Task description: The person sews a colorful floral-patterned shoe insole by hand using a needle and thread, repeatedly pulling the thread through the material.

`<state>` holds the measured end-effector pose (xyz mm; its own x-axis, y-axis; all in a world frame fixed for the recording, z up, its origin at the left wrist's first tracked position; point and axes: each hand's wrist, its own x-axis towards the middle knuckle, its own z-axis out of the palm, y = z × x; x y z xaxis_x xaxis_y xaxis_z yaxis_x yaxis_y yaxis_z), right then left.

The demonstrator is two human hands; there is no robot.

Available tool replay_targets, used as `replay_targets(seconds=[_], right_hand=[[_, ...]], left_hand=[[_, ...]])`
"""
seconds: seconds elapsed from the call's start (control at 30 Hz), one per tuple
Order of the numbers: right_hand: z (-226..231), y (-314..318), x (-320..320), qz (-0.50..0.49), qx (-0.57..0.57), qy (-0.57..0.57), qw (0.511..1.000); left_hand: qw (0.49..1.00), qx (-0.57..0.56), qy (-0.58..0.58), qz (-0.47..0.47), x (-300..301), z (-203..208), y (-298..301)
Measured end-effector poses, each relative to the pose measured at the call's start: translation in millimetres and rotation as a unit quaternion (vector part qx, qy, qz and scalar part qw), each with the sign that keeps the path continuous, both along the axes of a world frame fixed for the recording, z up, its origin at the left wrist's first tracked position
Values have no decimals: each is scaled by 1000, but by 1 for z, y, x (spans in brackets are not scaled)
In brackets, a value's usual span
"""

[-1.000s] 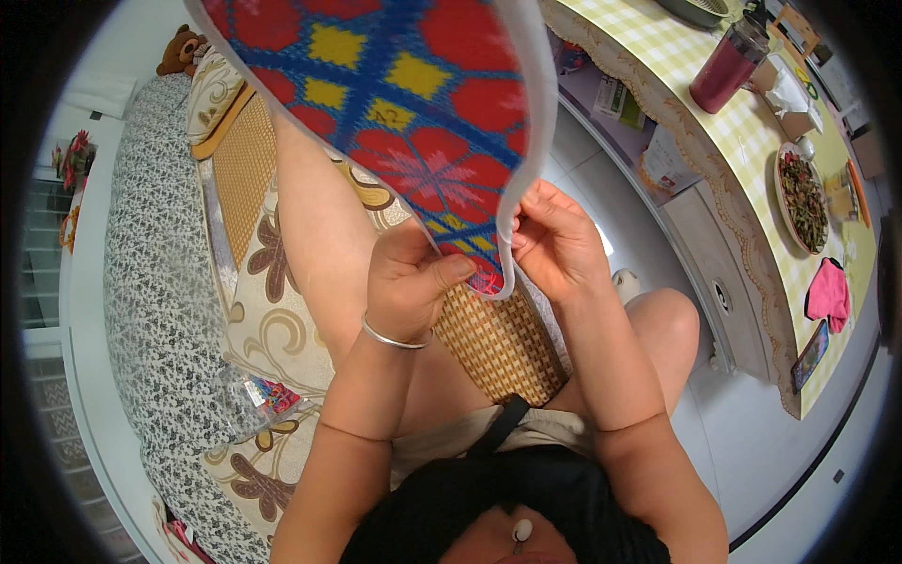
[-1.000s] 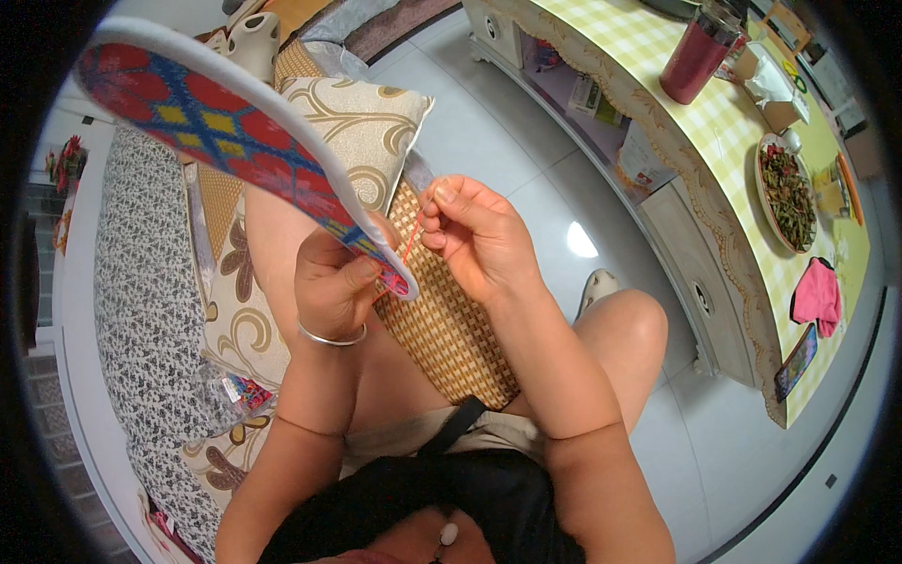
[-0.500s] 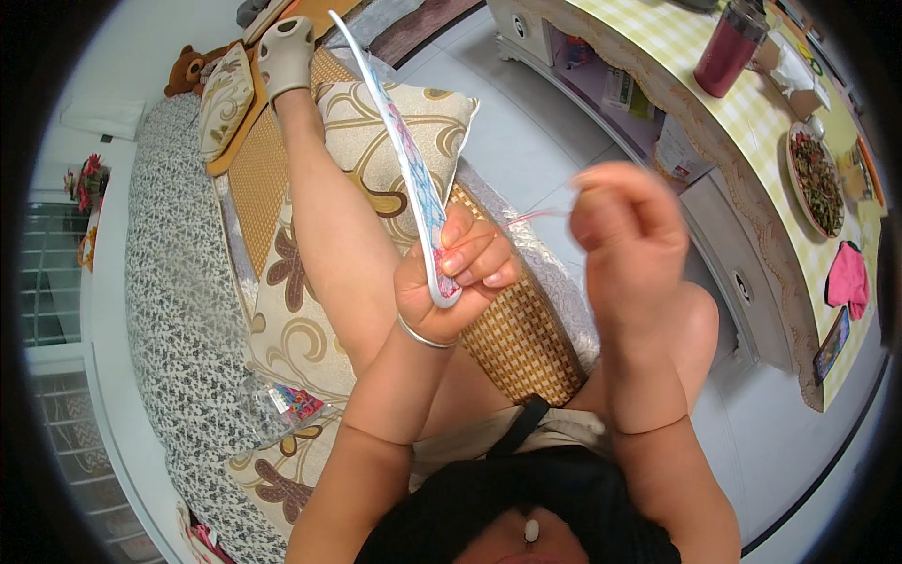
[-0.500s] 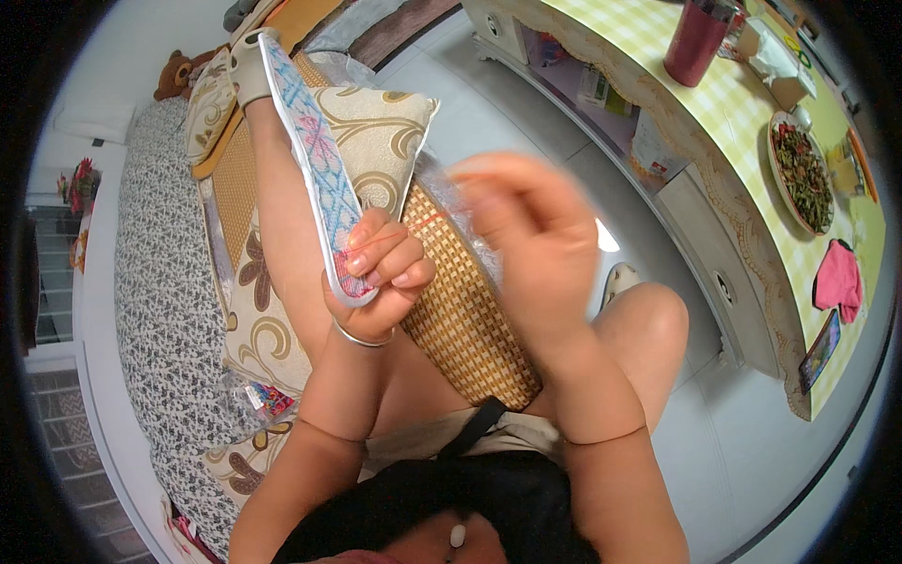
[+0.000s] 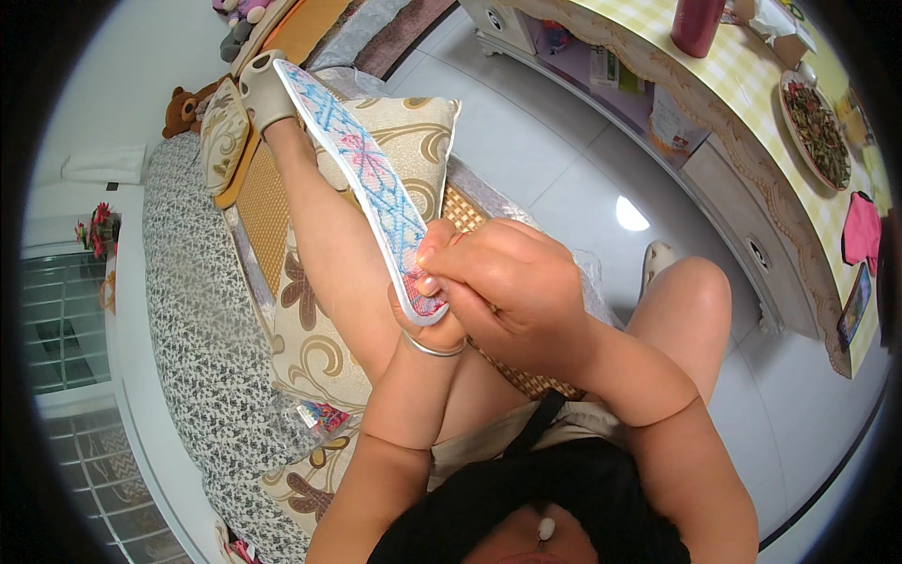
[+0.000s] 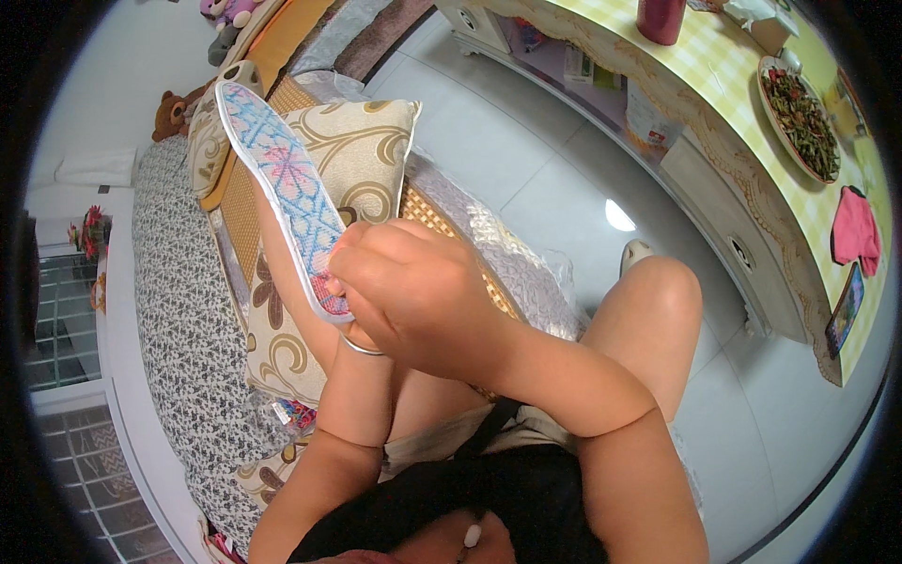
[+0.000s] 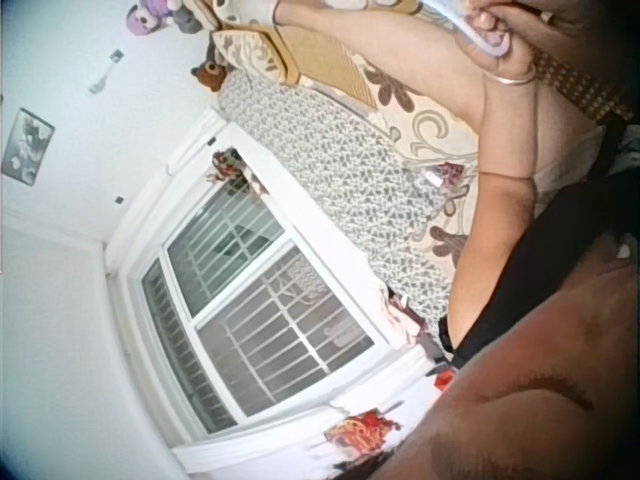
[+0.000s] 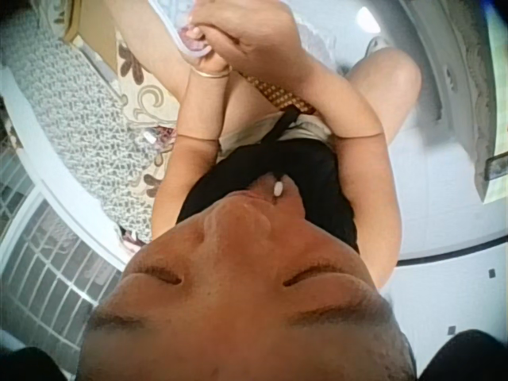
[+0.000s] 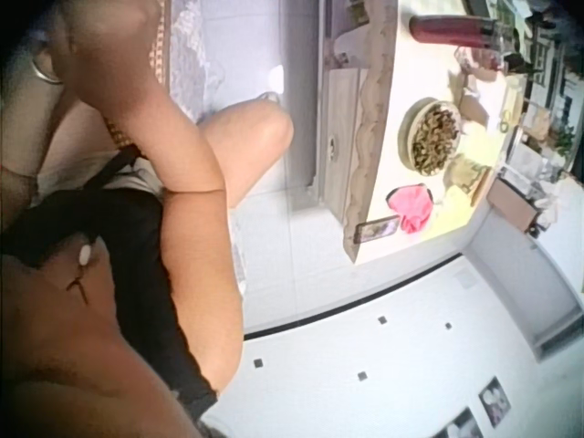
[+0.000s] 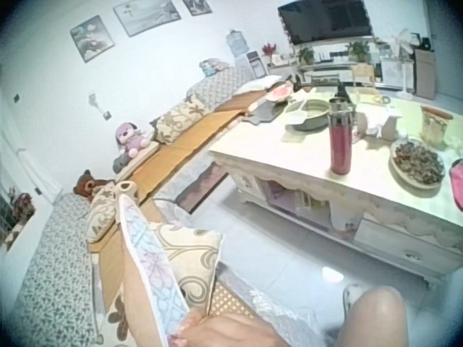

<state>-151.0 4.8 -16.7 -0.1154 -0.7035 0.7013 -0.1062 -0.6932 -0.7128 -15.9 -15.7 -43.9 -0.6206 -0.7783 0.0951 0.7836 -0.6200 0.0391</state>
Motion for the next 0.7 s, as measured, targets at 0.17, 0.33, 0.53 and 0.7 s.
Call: replay_targets(seconds=[0.17,0.33,0.53,0.7], right_hand=[[0,-1,4,13,-1,-10,1000],[6,-2,5,20,12,8,1000],[-8,-10,7,1,-19,-64,998],[-14,-9,1,52,56,-113,991]], left_hand=[[1000,-1,-9,17,5,1,0],[998,-11,-36,40,11,3,-1],[941,41,-280,186,13,10,2],[916,11,-347,200,34,5,6]])
